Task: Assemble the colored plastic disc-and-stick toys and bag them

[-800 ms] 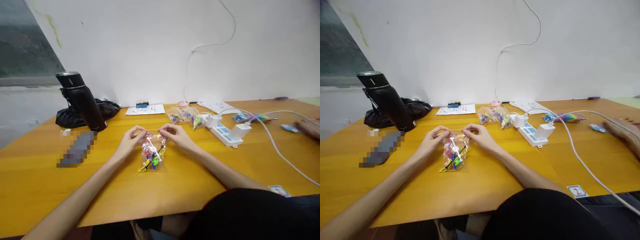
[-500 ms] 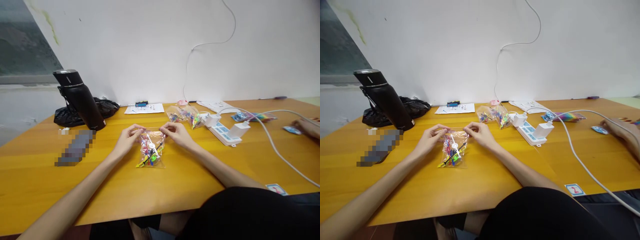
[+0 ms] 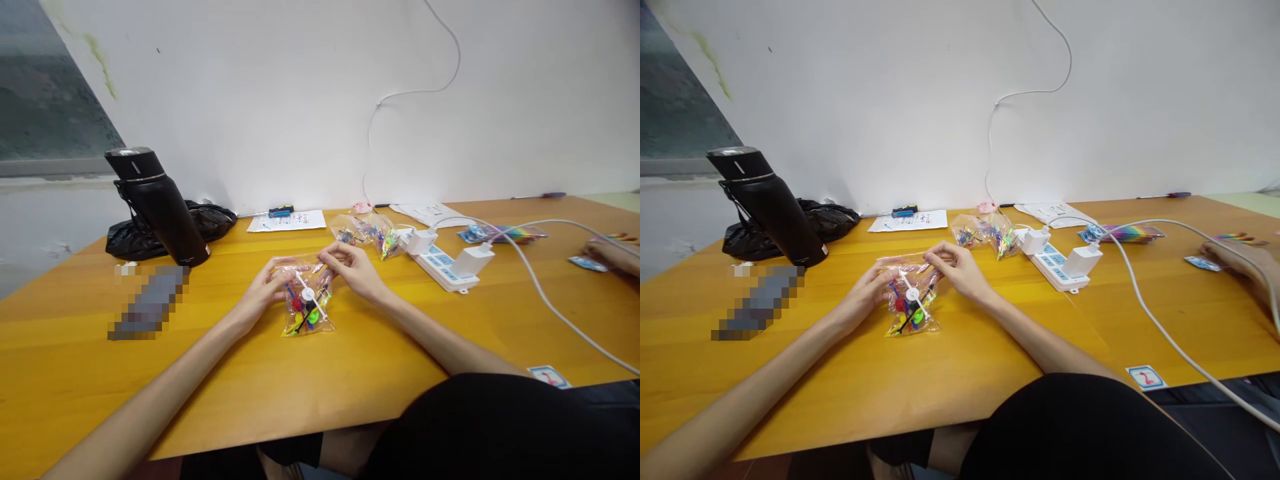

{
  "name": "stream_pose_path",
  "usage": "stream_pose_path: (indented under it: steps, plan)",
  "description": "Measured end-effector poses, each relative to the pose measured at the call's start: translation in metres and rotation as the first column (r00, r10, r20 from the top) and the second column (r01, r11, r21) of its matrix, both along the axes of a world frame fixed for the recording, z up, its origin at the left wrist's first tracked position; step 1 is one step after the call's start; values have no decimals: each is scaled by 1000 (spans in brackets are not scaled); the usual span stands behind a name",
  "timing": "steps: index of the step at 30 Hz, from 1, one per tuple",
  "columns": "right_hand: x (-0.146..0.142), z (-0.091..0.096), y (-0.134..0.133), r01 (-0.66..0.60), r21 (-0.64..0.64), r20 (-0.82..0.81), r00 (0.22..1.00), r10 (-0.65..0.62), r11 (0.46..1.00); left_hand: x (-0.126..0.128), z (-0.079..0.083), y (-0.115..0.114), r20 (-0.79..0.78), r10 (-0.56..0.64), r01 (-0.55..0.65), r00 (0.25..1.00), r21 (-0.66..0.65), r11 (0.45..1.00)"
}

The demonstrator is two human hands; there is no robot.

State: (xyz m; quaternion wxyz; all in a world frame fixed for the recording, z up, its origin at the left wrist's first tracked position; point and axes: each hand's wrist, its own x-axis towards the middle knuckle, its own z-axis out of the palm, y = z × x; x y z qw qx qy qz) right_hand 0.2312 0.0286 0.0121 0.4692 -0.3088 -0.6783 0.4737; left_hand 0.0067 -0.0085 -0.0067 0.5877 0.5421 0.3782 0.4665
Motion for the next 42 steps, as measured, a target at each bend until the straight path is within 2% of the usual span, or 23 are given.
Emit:
stream_pose_path:
  steps: [4,6,8,12,17,21,25,30,35,38,42]
  plan:
    - [1,0,2,96,35,-69,993,-93,995,1,-4,1,-74,-162,163,984,9,987]
    - [2,-1,3,105,24,-79,992,-103,994,2,-6,3,-110,-178,183,978,30,983]
    - [1,-1,4,66,-2,-76,995,-66,998,3,-7,4,-134,-156,161,979,33,986]
    - [0,-5,2,-84,-34,-5,996,84,996,3,-8,7,-125,-52,59,991,53,997]
    - [-3,-18,-3,-279,-141,94,951,293,950,-1,-4,8,-93,52,-43,994,90,995]
    - [-4,-24,-3,-312,-177,57,944,326,934,-1,-4,7,-111,38,-27,993,103,994]
    - [-2,-21,0,-293,-142,80,949,306,945,1,-7,8,-93,2,10,996,127,992]
    - [2,-18,9,-154,-113,69,984,163,981,0,-11,12,-75,26,-18,997,102,995]
    - [21,-13,34,127,-111,-49,990,-133,986,-2,-10,10,-17,34,-34,999,29,999]
    - [45,-6,53,314,-70,-122,939,-320,947,-2,-8,9,-28,35,-34,999,17,999]
    - [83,-3,73,560,-87,-168,807,-566,824,-2,-8,9,-38,34,-34,999,5,999]
